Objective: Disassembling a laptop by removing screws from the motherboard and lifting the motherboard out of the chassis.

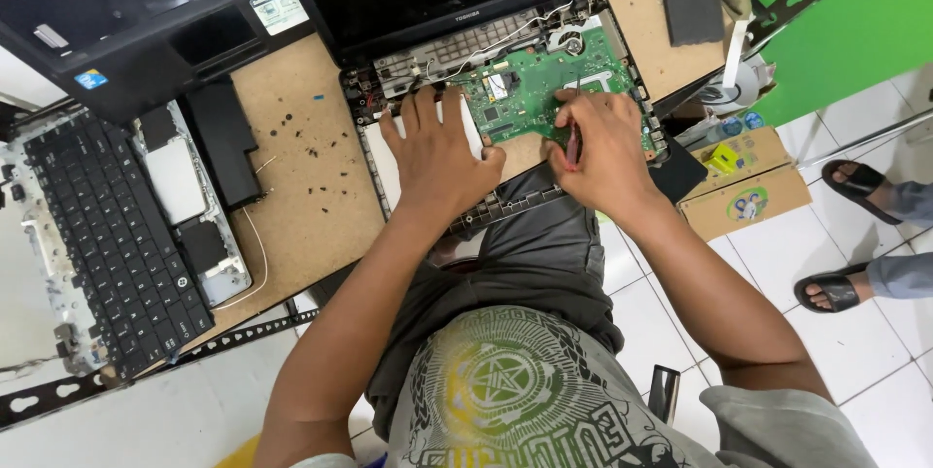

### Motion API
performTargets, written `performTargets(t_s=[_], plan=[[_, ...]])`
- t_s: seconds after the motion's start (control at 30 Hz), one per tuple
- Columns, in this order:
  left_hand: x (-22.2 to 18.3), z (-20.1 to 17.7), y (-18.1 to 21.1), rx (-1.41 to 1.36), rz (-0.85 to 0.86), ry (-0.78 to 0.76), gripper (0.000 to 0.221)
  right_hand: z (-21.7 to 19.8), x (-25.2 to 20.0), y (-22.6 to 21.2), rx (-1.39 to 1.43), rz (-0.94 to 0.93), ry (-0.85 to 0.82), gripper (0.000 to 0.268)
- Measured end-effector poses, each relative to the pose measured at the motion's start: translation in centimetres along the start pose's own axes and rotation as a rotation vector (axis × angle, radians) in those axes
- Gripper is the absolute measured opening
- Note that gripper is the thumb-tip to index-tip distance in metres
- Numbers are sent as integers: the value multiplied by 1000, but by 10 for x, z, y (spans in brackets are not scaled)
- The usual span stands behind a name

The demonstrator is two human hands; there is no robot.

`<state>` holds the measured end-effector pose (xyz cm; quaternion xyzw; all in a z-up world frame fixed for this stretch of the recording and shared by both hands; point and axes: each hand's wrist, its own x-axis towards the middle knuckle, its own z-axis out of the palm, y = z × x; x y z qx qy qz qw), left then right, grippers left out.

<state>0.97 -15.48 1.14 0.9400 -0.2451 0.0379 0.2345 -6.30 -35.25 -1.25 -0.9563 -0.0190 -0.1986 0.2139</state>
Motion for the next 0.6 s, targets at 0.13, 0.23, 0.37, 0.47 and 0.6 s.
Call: performTargets(t_s=[0.13, 0.23, 0.37, 0.47, 0.6], plan=[[0, -7, 3, 9, -12, -32, 75, 0, 0, -1, 27, 15, 1, 27], [0, -4, 4, 15, -21, -30, 74, 2, -1, 0, 42, 26, -2, 27], [3, 0, 4, 36, 3, 54, 66, 4, -3, 0, 33, 22, 14, 27], [4, -5, 7, 38, -17, 57, 62, 8, -2, 2, 39, 4, 34, 28], [5, -9, 15, 76, -48, 25, 63, -2, 0, -5, 28, 1, 43, 27]])
